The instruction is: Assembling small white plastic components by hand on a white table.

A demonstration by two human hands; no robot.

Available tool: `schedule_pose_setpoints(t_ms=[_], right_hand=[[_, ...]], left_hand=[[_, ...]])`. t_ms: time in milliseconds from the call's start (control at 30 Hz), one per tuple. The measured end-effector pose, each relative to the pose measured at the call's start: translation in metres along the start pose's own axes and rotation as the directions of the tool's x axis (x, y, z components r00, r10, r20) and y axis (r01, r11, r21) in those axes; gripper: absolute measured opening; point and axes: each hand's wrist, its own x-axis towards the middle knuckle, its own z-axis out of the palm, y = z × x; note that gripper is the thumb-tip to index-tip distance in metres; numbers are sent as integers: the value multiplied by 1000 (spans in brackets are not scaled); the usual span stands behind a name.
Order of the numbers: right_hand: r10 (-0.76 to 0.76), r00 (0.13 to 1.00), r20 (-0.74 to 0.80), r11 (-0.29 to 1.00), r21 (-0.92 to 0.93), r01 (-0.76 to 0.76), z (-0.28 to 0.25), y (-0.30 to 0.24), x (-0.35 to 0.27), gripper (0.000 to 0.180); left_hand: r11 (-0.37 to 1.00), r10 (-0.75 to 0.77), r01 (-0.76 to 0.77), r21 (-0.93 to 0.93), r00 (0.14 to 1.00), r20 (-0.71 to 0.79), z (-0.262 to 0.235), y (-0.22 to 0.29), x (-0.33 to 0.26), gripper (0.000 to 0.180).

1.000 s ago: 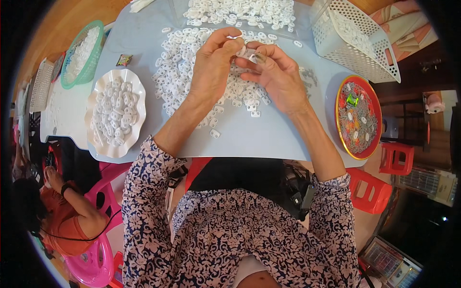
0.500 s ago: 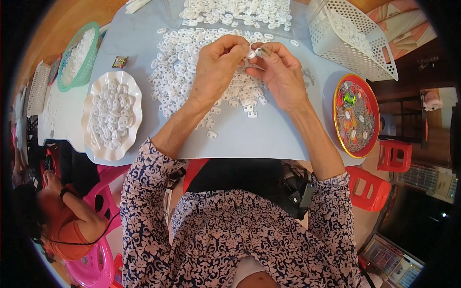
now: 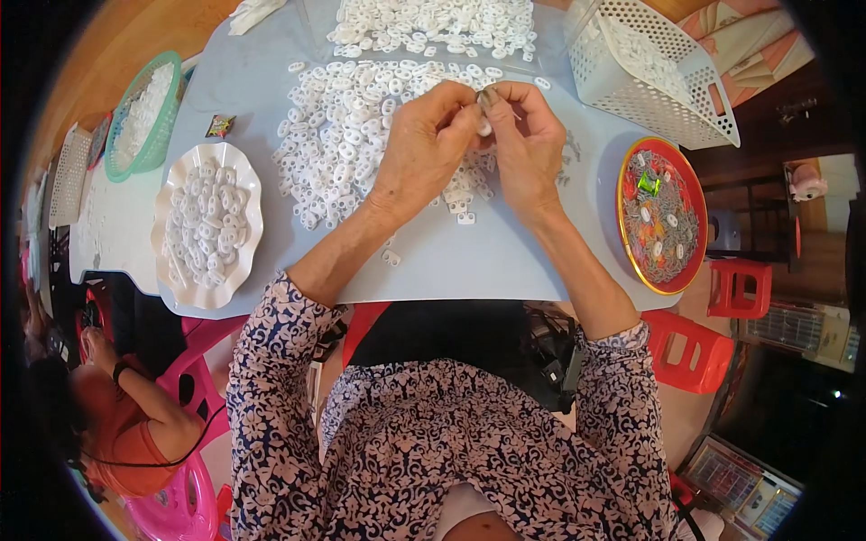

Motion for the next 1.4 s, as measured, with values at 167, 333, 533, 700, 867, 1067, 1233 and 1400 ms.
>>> schedule_pose_setpoints(t_ms=[167, 333, 533, 700, 867, 1067, 1233, 1400], right_hand=[[-139, 987, -79, 974, -191, 122, -2, -3, 1, 12], [-245, 967, -67, 955, -186, 229, -5, -2, 3, 9], [-391, 914, 108, 835, -376, 401, 11, -5, -8, 8], [-244, 964, 103, 961, -105, 254, 13, -8, -11, 8], [-132, 985, 114, 989, -45, 138, 2, -8, -5, 10], [-125, 981, 152, 989, -59, 135, -1, -11, -2, 10], [-123, 974, 188, 992, -1, 125, 0, -13, -2, 12], [-81, 974, 211, 995, 81, 65, 3, -16, -3, 11]], left_hand=[[940, -146, 189, -285, 975, 166, 2, -2, -4, 13], [931, -145, 178, -318, 981, 126, -5, -2, -1, 15], [821, -209, 150, -550, 977, -45, -4, -7, 4, 15], [803, -213, 187, -566, 977, 21, -5, -5, 0, 16], [888, -168, 215, -406, 974, 150, -11, -2, 5, 16], [969, -148, 186, -166, 965, 218, -19, -2, 4, 20], [980, -145, 167, -105, 971, 187, -16, 4, 3, 22], [921, -238, 290, -260, 947, 213, -16, 4, 2, 19]])
